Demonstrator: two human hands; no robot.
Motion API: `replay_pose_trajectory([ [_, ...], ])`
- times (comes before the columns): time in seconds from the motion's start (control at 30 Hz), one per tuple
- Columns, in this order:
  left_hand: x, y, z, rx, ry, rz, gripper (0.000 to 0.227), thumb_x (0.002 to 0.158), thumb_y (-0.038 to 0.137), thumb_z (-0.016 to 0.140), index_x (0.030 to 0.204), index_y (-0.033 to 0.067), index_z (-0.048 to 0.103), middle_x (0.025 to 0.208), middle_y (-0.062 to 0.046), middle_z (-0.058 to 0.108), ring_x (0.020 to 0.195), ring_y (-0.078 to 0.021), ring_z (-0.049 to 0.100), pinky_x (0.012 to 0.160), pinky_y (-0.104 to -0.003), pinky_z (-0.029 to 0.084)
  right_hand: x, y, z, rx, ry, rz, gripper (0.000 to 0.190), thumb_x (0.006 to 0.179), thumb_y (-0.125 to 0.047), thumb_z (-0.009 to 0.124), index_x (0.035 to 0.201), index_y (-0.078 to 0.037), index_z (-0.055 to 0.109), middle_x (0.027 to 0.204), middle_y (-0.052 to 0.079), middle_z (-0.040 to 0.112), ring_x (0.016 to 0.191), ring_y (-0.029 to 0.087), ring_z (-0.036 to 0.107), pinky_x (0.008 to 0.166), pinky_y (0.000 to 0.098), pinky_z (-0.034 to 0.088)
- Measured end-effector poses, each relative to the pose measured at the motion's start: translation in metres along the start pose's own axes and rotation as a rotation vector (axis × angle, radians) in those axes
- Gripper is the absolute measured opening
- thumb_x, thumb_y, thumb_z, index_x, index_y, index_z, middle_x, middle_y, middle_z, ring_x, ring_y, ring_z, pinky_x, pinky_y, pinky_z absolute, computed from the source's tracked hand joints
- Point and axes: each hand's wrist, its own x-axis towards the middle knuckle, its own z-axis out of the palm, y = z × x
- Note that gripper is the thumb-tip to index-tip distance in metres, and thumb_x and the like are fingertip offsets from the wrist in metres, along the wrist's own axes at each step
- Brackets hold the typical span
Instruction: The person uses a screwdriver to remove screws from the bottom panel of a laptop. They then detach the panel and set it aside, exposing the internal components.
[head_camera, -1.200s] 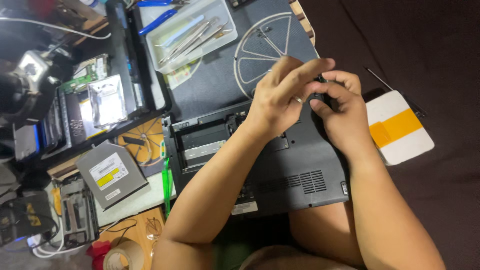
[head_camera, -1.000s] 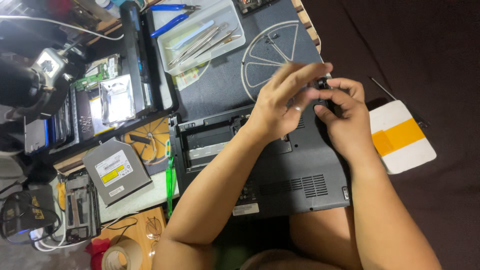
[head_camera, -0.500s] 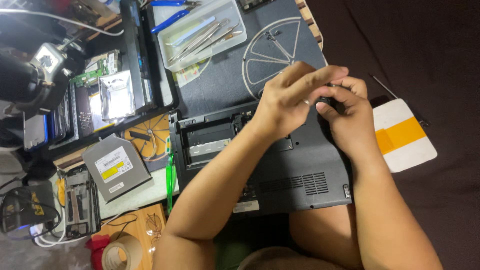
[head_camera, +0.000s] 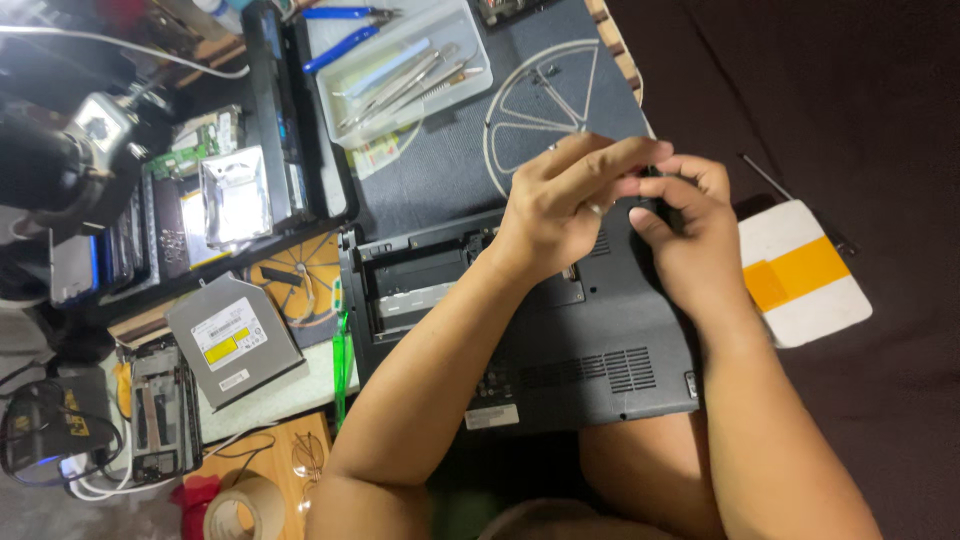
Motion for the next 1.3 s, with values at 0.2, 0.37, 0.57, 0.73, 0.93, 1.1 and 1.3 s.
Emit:
replay_pose_trajectory([
  [0.2,-0.002,0.007,0.007,0.114,0.03,-0.032,0.047,0.095,0.009,0.077,0.138,0.018,0.061,0.103,-0.002,0.066,0.09,-0.0172,0.069,0.08,-0.029,0.061,-0.008,-0.024,0.004,-0.345,0.089,-0.242,0.02,0.09,-0.008,0.081,0.109,-0.01,0.075,0.136,0.009,0.059,0.123,0.035,0.049,0.108,0.0434,0.042],
  [0.37,-0.005,0.002,0.01,0.372,0.077,0.069,0.046,0.098,0.006,0.075,0.14,0.0145,0.06,0.102,0.001,0.066,0.082,-0.0167,0.065,0.078,-0.03,0.056,-0.003,-0.03,0.005,-0.235,0.082,-0.281,0.021,0.097,-0.004,0.073,0.118,-0.005,0.071,0.131,0.01,0.065,0.123,0.03,0.058,0.106,0.0394,0.047],
  [0.57,-0.001,0.001,0.003,0.284,0.009,0.136,0.04,0.102,0.002,0.069,0.139,0.0101,0.058,0.115,-0.002,0.071,0.085,-0.0159,0.067,0.078,-0.03,0.054,0.004,-0.024,0.011,0.011,0.007,-0.113,0.019,0.103,-0.005,0.067,0.12,0.001,0.068,0.109,0.012,0.075,0.102,0.02,0.071,0.089,0.0297,0.053],
  [0.73,-0.001,0.01,0.007,0.281,0.077,0.078,0.04,0.1,0.009,0.07,0.138,0.0168,0.06,0.102,-0.002,0.066,0.087,-0.0195,0.064,0.081,-0.031,0.054,0.002,-0.017,0.009,0.014,-0.01,-0.087,0.011,0.103,-0.004,0.067,0.113,-0.002,0.07,0.103,0.009,0.075,0.095,0.02,0.069,0.085,0.0286,0.053],
  [0.93,-0.003,0.005,0.009,0.166,0.002,0.046,0.037,0.104,0.009,0.07,0.138,0.0206,0.062,0.101,0.001,0.067,0.085,-0.0155,0.061,0.08,-0.029,0.054,0.003,-0.017,0.011,-0.165,0.11,-0.142,0.009,0.095,-0.001,0.077,0.101,-0.001,0.07,0.094,0.011,0.066,0.086,0.021,0.063,0.078,0.0315,0.05],
  [1.1,-0.003,0.006,0.008,0.178,0.01,0.097,0.037,0.102,0.007,0.068,0.136,0.0197,0.061,0.099,0.0,0.064,0.089,-0.016,0.059,0.087,-0.031,0.048,0.006,-0.021,0.01,-0.034,0.103,-0.202,0.02,0.091,0.001,0.077,0.109,0.001,0.067,0.101,0.01,0.064,0.093,0.022,0.061,0.084,0.0303,0.05],
  [1.3,-0.005,-0.001,0.012,0.3,0.063,0.103,0.037,0.099,0.005,0.075,0.131,0.0214,0.066,0.092,0.003,0.06,0.081,-0.0164,0.06,0.081,-0.032,0.051,0.007,-0.011,0.012,0.163,0.039,-0.147,0.009,0.098,0.005,0.072,0.105,0.0,0.07,0.109,0.005,0.067,0.102,0.01,0.065,0.093,0.0249,0.052],
])
